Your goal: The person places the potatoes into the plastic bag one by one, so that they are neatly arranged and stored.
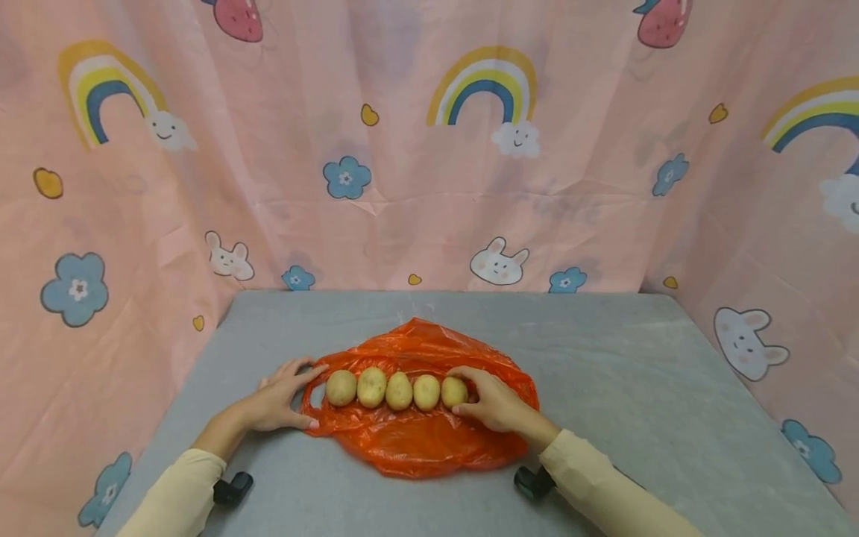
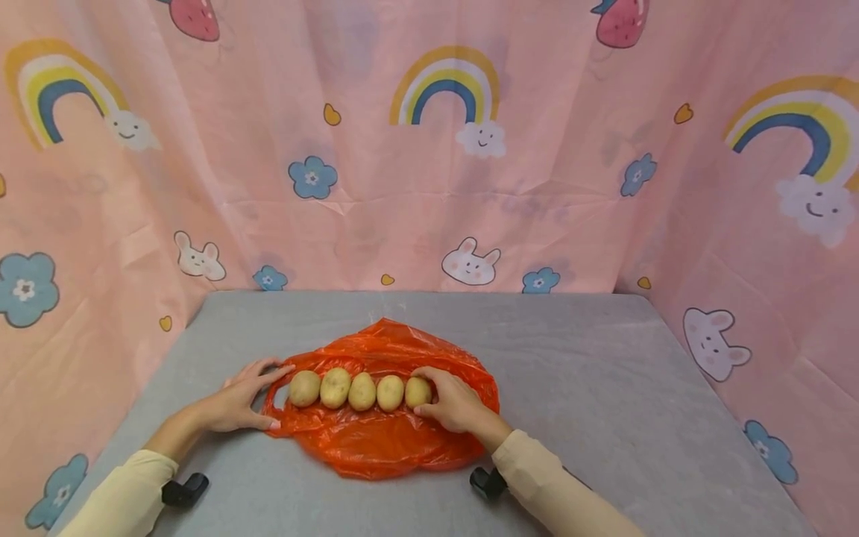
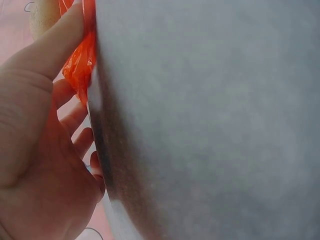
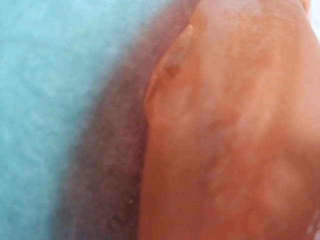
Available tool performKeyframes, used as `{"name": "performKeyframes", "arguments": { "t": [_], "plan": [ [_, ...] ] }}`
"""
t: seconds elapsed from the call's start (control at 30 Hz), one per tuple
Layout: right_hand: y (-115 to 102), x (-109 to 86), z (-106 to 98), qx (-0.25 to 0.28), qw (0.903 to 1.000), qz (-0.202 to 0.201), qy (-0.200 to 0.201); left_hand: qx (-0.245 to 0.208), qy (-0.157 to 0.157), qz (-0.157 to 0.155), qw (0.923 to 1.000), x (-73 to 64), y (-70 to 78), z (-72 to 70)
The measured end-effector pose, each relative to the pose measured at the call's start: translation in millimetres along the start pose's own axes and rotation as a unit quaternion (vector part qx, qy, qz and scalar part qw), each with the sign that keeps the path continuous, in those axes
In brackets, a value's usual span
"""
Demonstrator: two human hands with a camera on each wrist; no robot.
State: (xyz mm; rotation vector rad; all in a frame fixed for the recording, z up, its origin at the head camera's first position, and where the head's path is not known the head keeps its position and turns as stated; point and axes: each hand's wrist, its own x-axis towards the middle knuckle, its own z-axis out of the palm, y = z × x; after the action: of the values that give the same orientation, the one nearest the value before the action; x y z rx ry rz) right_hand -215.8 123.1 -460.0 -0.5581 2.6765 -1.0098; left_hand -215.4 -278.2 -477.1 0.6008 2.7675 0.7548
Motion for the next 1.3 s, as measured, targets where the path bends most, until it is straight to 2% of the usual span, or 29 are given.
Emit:
{"name": "performKeyframes", "arguments": {
  "t": [0.3, 0.6, 1.07, 1.3],
  "plan": [
    [-3.6, 0.0, 4.9, -0.020, 0.9992, 0.035, 0.000, -0.001, 0.000, -0.003, 1.0000, -2.0, 1.6, 1.7],
    [-3.8, 0.8, 1.0, -0.016, 0.9995, 0.024, 0.009, 0.000, 0.006, -0.001, 1.0000, 0.3, 2.1, -1.7],
    [-2.6, -1.9, -3.6, 0.017, 0.9995, 0.013, -0.021, 0.011, -0.005, -0.012, 0.9999, -0.3, 3.5, -3.7],
    [-4.5, -7.2, -14.4, 0.020, 0.9995, 0.019, -0.015, 0.009, -0.010, -0.005, 0.9999, -2.2, 4.2, -5.4]
  ]
}}
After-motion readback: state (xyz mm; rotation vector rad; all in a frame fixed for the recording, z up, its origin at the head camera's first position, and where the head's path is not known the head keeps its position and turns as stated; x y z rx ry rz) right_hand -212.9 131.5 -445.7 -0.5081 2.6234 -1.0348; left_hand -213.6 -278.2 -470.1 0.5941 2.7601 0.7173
